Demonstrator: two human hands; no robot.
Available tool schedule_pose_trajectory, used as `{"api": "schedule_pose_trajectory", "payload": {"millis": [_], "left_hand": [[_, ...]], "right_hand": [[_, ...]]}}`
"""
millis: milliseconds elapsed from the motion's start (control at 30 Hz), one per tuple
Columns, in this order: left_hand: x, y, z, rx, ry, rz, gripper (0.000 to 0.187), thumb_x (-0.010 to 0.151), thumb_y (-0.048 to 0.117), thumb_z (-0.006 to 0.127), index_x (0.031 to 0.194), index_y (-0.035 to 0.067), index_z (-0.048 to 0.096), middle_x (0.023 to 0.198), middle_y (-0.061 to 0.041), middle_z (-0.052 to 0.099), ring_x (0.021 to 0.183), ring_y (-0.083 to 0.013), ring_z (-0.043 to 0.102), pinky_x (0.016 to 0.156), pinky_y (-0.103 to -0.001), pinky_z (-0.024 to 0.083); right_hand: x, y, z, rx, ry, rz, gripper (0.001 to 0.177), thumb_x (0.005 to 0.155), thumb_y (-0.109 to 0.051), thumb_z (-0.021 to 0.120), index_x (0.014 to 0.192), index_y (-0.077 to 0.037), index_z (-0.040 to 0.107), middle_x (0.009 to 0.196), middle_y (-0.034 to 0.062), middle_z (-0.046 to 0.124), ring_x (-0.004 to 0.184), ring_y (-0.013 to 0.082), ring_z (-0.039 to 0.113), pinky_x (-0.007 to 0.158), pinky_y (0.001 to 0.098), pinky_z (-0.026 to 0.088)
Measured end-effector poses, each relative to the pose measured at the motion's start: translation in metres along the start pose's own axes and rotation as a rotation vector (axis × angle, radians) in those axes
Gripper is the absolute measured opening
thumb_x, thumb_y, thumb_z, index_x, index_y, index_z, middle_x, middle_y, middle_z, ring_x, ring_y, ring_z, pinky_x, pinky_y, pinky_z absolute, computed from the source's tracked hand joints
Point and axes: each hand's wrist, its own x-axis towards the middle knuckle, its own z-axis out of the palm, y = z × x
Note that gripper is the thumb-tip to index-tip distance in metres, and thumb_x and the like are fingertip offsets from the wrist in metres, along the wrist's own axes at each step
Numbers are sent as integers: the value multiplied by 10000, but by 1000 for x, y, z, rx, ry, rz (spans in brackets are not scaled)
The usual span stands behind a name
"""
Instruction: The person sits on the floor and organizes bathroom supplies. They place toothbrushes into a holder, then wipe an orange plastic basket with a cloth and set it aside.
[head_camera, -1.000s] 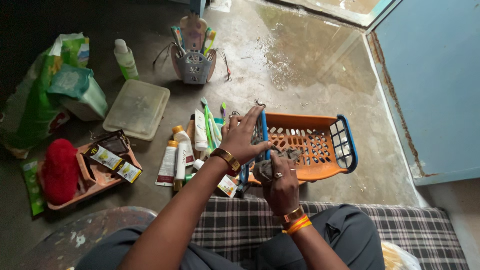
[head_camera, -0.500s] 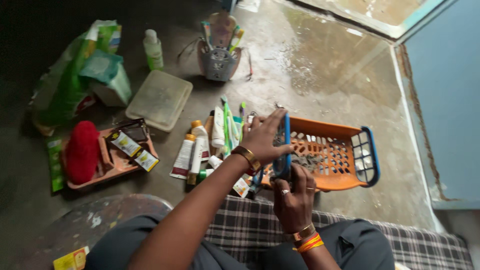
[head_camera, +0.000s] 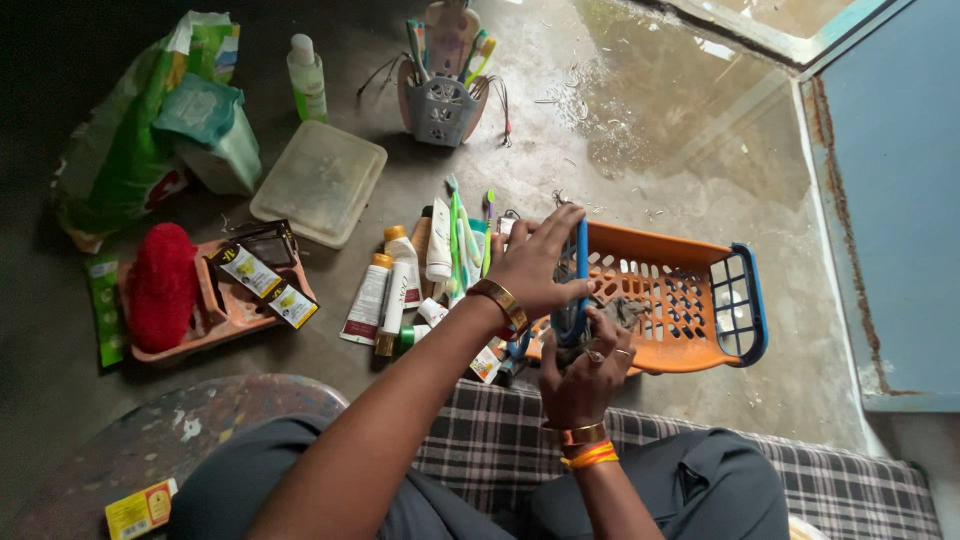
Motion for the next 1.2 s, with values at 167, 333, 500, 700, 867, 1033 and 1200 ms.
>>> {"api": "schedule_pose_trajectory", "payload": {"millis": [167,333,500,700,867,1033,1200], "left_hand": [[0,-2,0,11,8,5,1060,705,596,739,1595,309,237,1697,61,222,1394,-304,362,1145,-613,249],[0,0,2,23,20,0,1060,697,570,750,1597,318,250,1693,68,242,1392,-298,377,1147,-606,260],[0,-2,6,5,58,30,1035,726,564,767,1590,281,271,1686,51,264,1391,-333,369,1125,-650,227],[3,-8,11,15,124,95,1029,723,586,773,1575,231,317,1654,21,315,1337,-324,418,1156,-592,240],[4,-6,11,4,100,69,1024,707,545,760,1578,241,316,1663,39,331,1345,-298,428,1150,-565,260],[3,-5,6,33,98,69,1040,720,556,783,1583,238,297,1643,12,324,1359,-315,394,1149,-597,224],[0,-3,6,3,62,48,1055,685,549,780,1574,239,305,1644,28,329,1365,-292,400,1132,-584,245]], "right_hand": [[1,14,-19,117,-147,-99,623,820,-25,721,1388,-74,468,1197,180,657,1143,397,613,993,489,509],[16,14,-55,322,-299,140,713,822,-140,796,1436,-70,439,1235,145,673,1136,304,684,935,385,571],[18,-8,-44,191,-114,-157,903,734,-285,875,1458,22,429,1267,250,601,1173,397,614,993,478,525],[28,8,-23,103,-149,-46,890,769,-303,897,1471,31,463,1092,208,705,939,340,685,781,433,564],[38,30,-28,293,-207,30,770,753,-285,914,1399,-54,565,867,96,745,755,248,745,658,360,578],[25,23,-39,303,-181,47,849,794,-235,865,1510,-26,460,1014,120,731,916,250,737,804,392,611],[16,14,-37,30,-126,-220,909,783,-220,852,1534,-13,382,1160,215,692,1020,373,664,864,475,554]]}}
